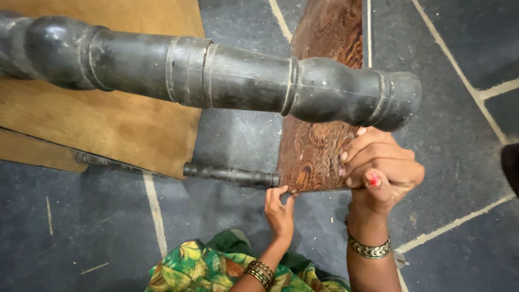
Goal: The person assembles a small wooden table by inserting four black legs into a light-colored wooden tabletop and then attaching metal caps to the legs.
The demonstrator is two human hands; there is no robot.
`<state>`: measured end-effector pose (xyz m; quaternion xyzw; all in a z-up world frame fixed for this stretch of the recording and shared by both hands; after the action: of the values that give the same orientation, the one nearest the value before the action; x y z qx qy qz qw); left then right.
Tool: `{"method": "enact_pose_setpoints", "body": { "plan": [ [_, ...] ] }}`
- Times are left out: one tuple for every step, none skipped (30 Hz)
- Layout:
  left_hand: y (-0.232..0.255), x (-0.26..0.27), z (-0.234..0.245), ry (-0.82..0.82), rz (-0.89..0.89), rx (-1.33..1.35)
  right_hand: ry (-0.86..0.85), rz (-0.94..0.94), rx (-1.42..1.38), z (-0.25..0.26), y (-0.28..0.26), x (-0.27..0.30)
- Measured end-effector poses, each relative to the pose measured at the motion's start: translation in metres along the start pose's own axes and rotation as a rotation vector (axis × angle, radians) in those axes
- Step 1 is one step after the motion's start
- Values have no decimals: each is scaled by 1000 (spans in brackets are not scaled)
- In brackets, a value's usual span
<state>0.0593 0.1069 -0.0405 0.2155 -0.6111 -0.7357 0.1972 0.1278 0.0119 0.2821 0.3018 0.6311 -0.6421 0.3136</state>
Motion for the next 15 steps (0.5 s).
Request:
{"method": "enact_pose_setpoints", "body": {
  "plan": [
    [2, -3, -1, 19, 2, 3, -3, 11, -28, 3, 3, -2],
    [3, -5, 0, 37, 5, 3, -3, 20, -57, 4, 7, -3],
    [3, -8, -1, 36, 6, 2, 0, 32, -93, 6, 10, -4],
    [4, -9, -1, 35, 7, -2, 4, 43, -132, 8, 13, -5],
    [6, -9, -1, 34, 9, -5, -1, 35, -145, 9, 15, -4],
    [7, -11, -1, 26, 5, 5, -2, 30, -156, 10, 16, -4],
    [8, -12, -1, 18, 0, 15, -4, 24, -167, 11, 18, -4],
    [9, -13, -1, 8, -3, 24, 0, 13, -182, 12, 18, -3],
    [8, -11, -1, -15, 39, 42, 5, 1, -198, 12, 19, -3],
    [8, -12, -1, -35, 77, 61, -2, 1, -198, 11, 18, -4],
    [9, -12, -1, -55, 115, 79, -8, 0, -198, 9, 16, -4],
    [13, -14, 0, -55, 103, 56, -24, 8, -181, 5, 14, -6],
    [17, -15, 2, -55, 91, 33, -40, 16, -164, 2, 12, -7],
    [22, -16, 2, -54, 79, 13, -36, 28, -157, 2, 9, -9],
    [26, -17, 2, -65, 82, -16, -32, 40, -149, 0, 8, -11]
  ]
}}
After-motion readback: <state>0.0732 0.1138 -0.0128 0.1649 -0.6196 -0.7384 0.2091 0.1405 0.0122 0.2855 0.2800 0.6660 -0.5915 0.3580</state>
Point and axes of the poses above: each hand's wrist, its own x-axis away from the middle knuckle, its own z-axis out of the back of the hand, y = z × x, the point moved 6 cm from there along -x, towards the middle knuckle
